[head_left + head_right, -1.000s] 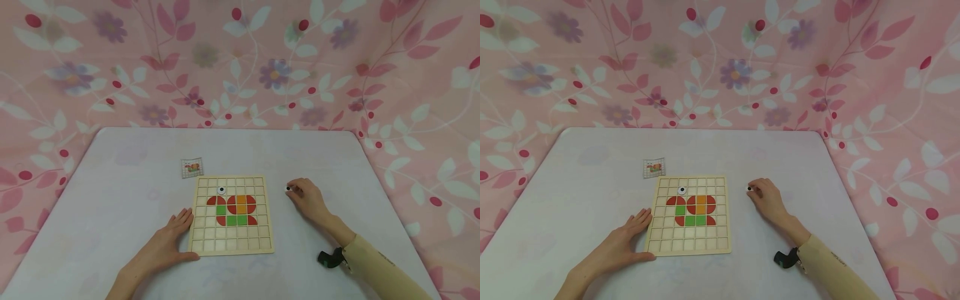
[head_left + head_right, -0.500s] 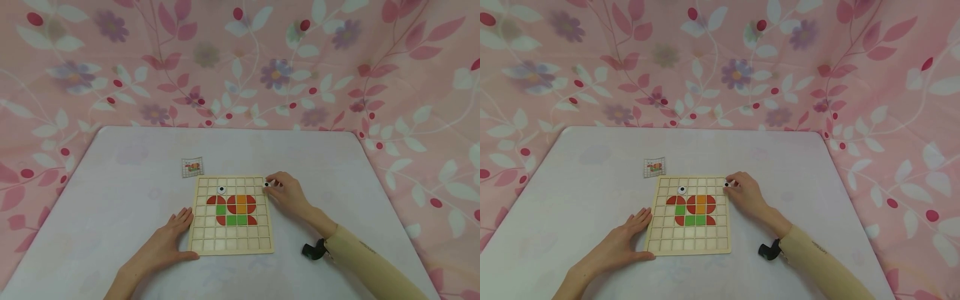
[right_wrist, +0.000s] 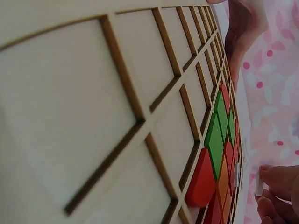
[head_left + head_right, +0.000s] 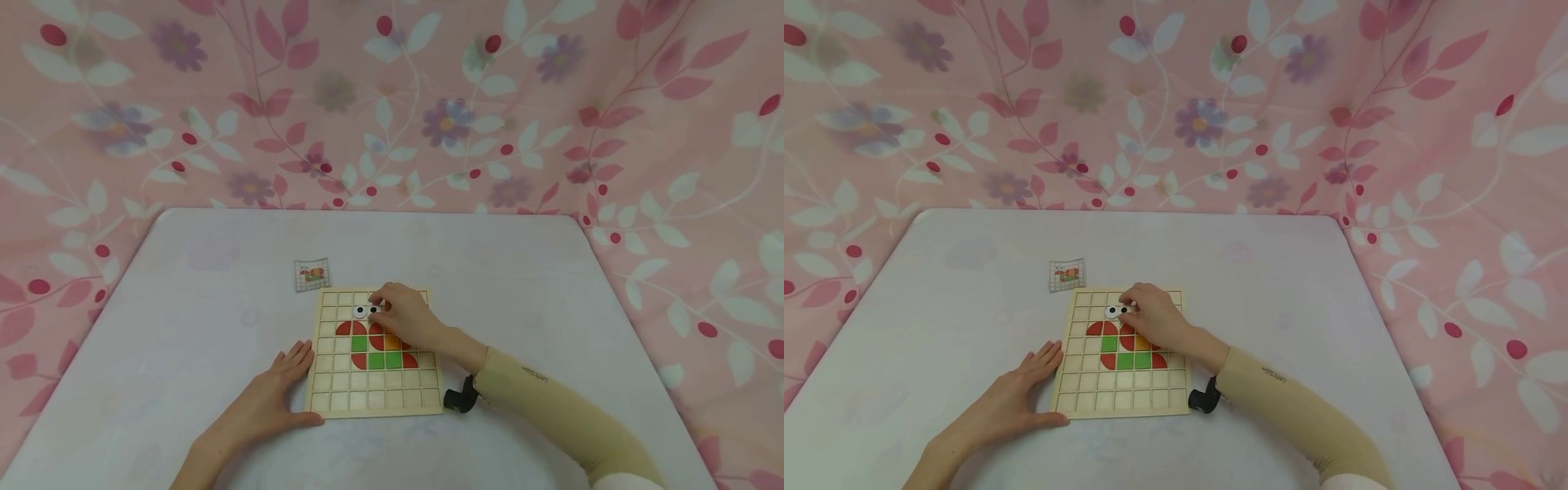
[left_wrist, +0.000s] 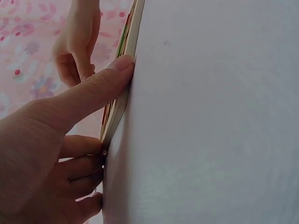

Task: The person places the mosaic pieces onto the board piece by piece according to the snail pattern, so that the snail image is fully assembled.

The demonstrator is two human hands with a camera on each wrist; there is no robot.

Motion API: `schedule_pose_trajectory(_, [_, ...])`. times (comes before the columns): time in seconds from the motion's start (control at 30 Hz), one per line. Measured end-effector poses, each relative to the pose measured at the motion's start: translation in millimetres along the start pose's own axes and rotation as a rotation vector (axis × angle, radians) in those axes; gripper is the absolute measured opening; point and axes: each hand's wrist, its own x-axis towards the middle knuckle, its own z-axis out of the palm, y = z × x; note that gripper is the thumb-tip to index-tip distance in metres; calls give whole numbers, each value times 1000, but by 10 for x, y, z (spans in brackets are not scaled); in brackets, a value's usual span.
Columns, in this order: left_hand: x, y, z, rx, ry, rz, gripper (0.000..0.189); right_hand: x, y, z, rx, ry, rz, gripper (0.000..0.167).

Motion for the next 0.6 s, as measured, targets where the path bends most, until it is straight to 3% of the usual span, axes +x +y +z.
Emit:
schedule_pose_trajectory(0.27, [-6,-14,5,-13,-6,-4,112,238,-102,230,-59,-121,-53,23])
schedule_pose_trajectory(0.6, [-22,-10,-1,-29,-1,-11,113,358,-135,349,-79,-104,-39,25])
